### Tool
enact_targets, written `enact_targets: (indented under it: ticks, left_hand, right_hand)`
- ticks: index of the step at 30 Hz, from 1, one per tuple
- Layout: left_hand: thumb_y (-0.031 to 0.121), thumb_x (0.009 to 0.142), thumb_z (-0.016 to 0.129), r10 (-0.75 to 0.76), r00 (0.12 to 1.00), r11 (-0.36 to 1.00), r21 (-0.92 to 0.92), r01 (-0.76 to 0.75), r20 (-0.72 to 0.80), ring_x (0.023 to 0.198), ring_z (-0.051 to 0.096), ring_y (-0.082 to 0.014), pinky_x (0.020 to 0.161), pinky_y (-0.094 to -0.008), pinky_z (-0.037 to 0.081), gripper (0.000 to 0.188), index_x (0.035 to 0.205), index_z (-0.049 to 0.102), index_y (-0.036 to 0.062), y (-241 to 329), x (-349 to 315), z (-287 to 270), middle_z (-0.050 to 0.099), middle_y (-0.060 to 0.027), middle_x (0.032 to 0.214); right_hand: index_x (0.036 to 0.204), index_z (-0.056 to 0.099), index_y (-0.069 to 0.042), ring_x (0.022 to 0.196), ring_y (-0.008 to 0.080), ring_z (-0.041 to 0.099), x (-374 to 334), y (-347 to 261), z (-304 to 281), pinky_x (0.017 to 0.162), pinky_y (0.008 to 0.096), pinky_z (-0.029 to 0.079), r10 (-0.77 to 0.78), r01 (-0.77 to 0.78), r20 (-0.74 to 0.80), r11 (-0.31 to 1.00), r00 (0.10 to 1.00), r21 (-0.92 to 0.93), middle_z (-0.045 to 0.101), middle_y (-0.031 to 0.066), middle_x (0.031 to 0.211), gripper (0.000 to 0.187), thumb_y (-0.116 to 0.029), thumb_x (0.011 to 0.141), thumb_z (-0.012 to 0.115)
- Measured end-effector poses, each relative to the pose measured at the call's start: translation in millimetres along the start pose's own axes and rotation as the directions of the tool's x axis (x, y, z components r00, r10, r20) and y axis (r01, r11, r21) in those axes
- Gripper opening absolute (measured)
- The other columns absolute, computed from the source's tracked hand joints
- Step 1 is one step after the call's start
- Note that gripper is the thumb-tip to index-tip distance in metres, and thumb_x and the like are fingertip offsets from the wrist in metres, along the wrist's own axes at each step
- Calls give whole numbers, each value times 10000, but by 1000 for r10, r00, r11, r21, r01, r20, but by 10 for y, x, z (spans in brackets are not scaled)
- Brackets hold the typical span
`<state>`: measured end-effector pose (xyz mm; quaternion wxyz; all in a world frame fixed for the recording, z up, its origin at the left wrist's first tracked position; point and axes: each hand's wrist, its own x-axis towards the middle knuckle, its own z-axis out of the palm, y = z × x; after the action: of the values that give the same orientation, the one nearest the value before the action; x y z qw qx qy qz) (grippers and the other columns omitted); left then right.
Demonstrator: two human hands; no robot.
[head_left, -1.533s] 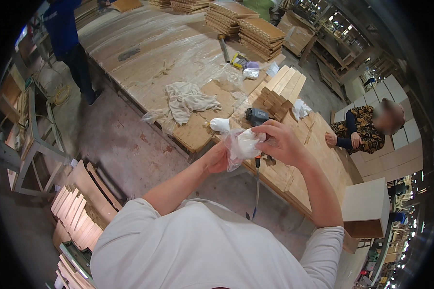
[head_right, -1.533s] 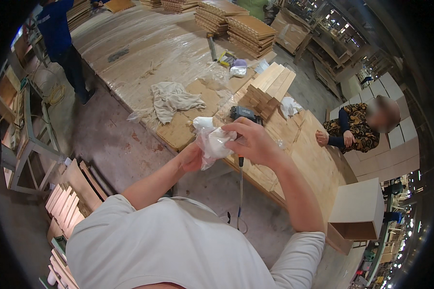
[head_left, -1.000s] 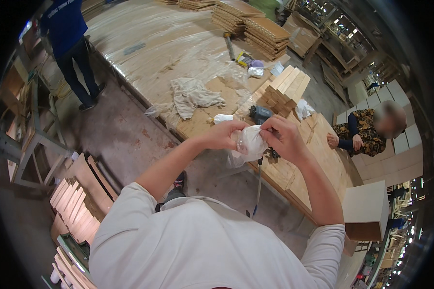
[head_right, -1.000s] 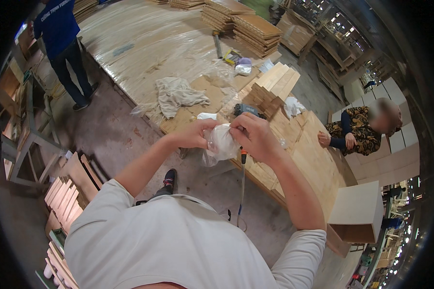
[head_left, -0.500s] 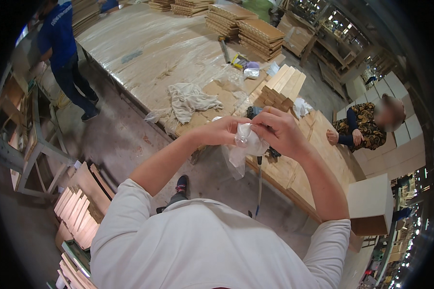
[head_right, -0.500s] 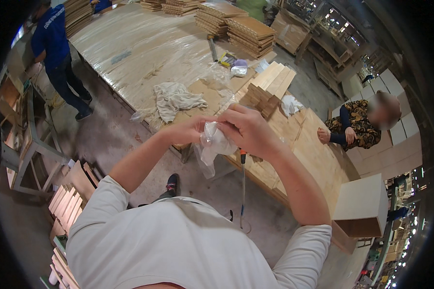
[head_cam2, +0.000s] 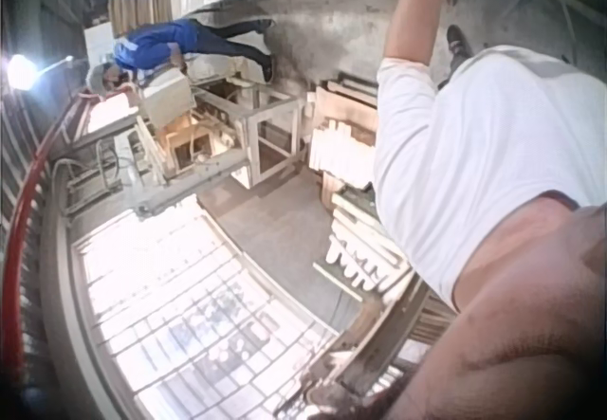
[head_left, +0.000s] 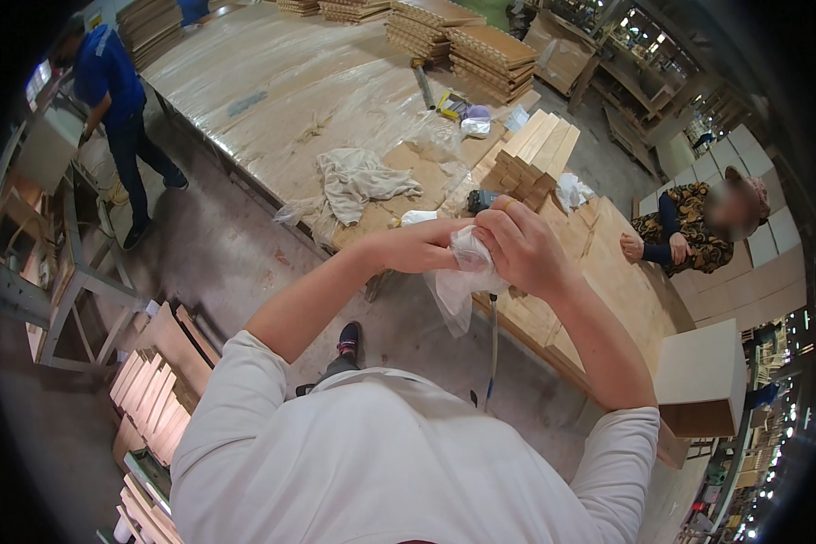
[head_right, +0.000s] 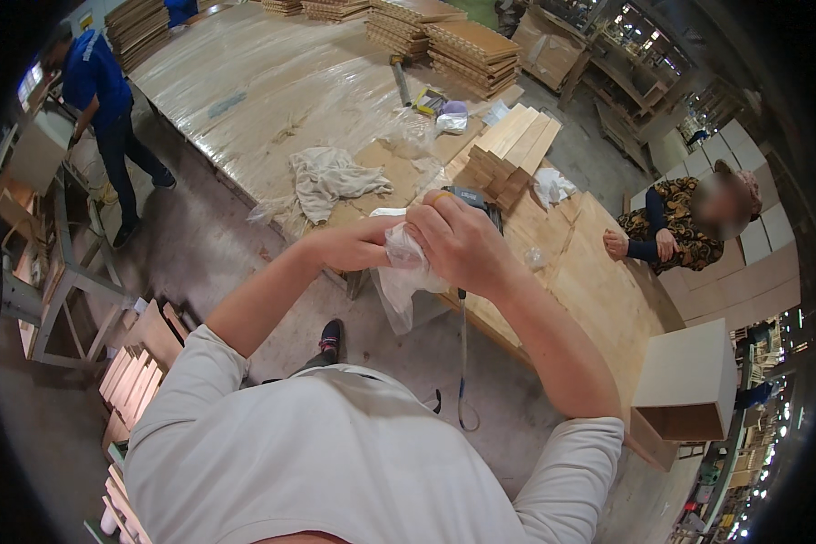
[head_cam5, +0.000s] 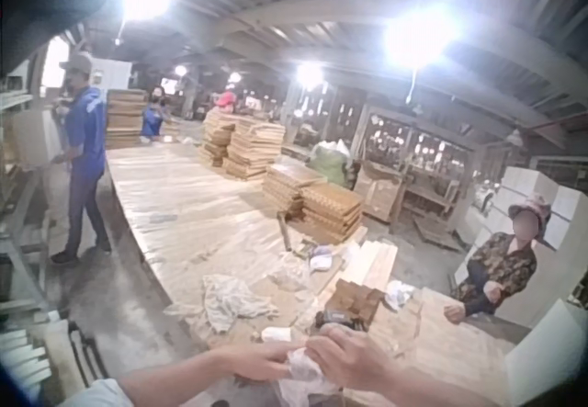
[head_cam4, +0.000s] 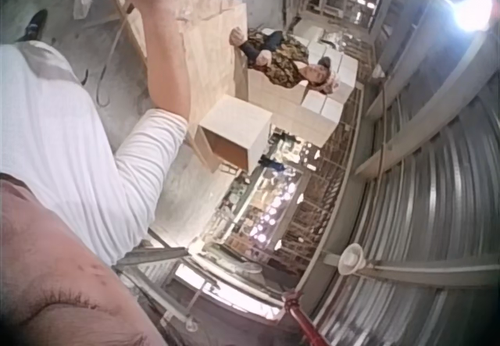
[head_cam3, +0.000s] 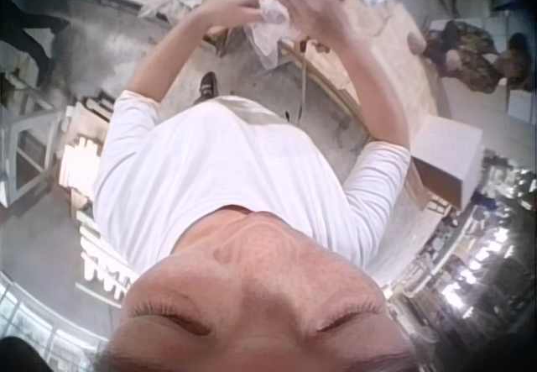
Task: The person wraps small white items in plastic bags and ties them with string. They handle the items one by one, placing them on a workbench, wrapping them, and then tying the bags shut. The person also moves wrapped items to a nearby shelf.
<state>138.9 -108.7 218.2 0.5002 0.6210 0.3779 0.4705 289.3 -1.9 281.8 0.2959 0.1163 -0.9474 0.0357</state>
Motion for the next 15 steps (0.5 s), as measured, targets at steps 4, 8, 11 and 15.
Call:
enact_targets:
  ticks: [4,8,11,15]
  left_hand:
    - [159,894,551,46,999,995,92,-48,25,1021,487,-110,882,-283,404,363,1217,461,19,-26,-24,-16,548,-42,1105]
    - [143,899,523,64,998,988,138,-66,20,1017,488,-119,874,-287,404,335,1206,465,21,-58,-28,-5,544,-46,1102]
    - [146,898,526,41,999,986,163,-39,-8,1013,491,-125,875,-292,401,333,1200,465,21,-60,-34,17,543,-47,1101]
    - [167,872,573,26,1000,993,118,-24,-11,1022,494,-128,889,-298,398,386,1213,456,29,-106,-18,4,542,-46,1107]
  right_hand:
    - [899,542,-22,723,262,584,9,-38,-1,609,341,493,-14,13,5,999,1000,43,544,104,829,184,-63,755,650]
    - [900,535,-26,716,260,580,-11,-33,8,600,333,493,-31,31,-1,999,1000,29,535,101,815,193,-62,751,653]
    - [891,533,-31,714,257,578,-14,-32,15,609,329,492,-54,54,-14,998,998,15,531,97,797,191,-67,747,654]
    - [889,540,-51,741,245,588,48,2,-43,633,331,486,-56,59,58,997,997,-56,552,90,795,156,-105,773,630]
